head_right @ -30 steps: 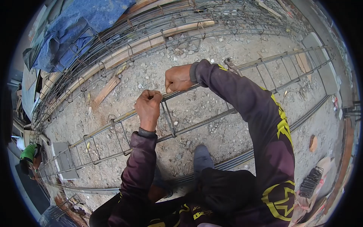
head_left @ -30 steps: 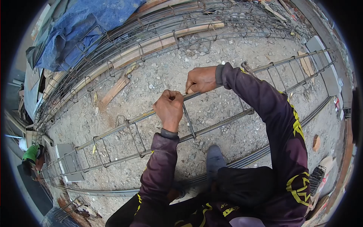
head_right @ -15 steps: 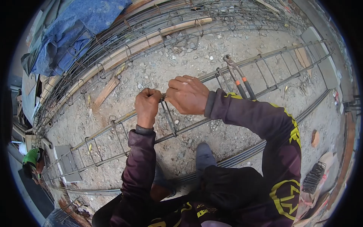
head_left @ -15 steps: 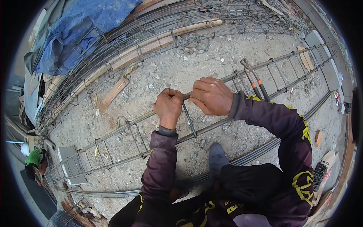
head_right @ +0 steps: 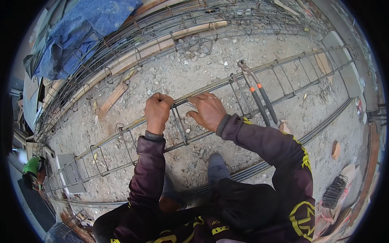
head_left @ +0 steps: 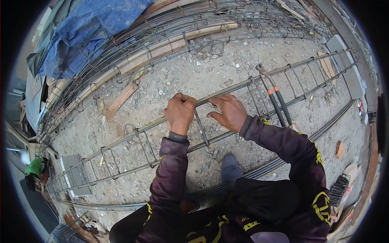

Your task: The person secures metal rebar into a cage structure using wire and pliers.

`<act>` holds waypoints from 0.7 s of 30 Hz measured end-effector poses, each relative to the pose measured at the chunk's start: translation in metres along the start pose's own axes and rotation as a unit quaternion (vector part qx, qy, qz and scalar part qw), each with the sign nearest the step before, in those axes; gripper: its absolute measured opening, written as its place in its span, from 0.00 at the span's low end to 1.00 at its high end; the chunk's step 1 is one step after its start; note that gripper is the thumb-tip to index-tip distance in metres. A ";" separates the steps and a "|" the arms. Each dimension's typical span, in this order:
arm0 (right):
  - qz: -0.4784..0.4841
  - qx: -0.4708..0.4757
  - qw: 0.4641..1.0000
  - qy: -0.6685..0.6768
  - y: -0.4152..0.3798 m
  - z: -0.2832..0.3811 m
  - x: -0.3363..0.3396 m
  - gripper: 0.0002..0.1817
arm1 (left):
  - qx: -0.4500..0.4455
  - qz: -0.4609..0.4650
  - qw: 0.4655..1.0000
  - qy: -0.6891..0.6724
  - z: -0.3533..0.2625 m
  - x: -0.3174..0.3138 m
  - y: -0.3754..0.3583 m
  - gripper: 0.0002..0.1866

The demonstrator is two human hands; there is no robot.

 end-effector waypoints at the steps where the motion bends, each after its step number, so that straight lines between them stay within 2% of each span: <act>1: 0.035 -0.027 0.998 0.039 0.001 0.001 -0.005 0.23 | 0.004 0.006 1.000 -0.002 0.001 -0.001 -0.001 0.10; 4: 0.139 -0.112 0.970 0.164 0.007 0.006 -0.004 0.17 | 0.012 0.008 1.000 -0.006 0.001 0.001 -0.002 0.11; 7: 0.176 -0.156 0.947 0.218 0.015 -0.011 0.000 0.17 | 0.012 0.010 1.000 -0.006 -0.001 0.003 -0.003 0.11; 8: 0.063 -0.034 0.988 0.135 0.016 -0.002 0.003 0.16 | 0.011 0.009 1.000 -0.008 -0.001 0.002 -0.003 0.10; 11: 0.018 -0.046 0.986 0.161 0.004 0.006 -0.016 0.13 | 0.005 0.002 1.000 -0.010 0.000 0.000 -0.002 0.09; 12: 0.023 -0.103 0.971 0.213 0.003 -0.002 -0.020 0.06 | 0.000 -0.002 1.000 -0.003 -0.001 0.000 -0.002 0.09; 15: 0.017 -0.230 0.919 0.321 0.003 -0.020 -0.030 0.08 | -0.009 -0.009 1.000 -0.006 -0.002 0.000 -0.004 0.09; 16: -0.017 -0.202 0.931 0.304 0.003 -0.019 -0.028 0.11 | -0.014 -0.010 1.000 -0.003 -0.002 0.000 -0.004 0.09; 19: -0.131 -0.140 0.924 0.330 -0.002 -0.009 -0.018 0.05 | -0.019 -0.009 1.000 -0.013 -0.001 0.000 -0.005 0.09; 21: -0.058 -0.159 0.951 0.259 -0.006 -0.004 -0.009 0.04 | -0.018 -0.007 1.000 -0.023 0.000 -0.001 -0.005 0.09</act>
Point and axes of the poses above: each hand's wrist, its own y-axis towards the middle knuckle, its own x-axis out of the back of the hand, z = x × y, the point moved 6 cm from there along y, towards the middle knuckle, and after that the axes turned 2 degrees about z, right-handed, at the moved point
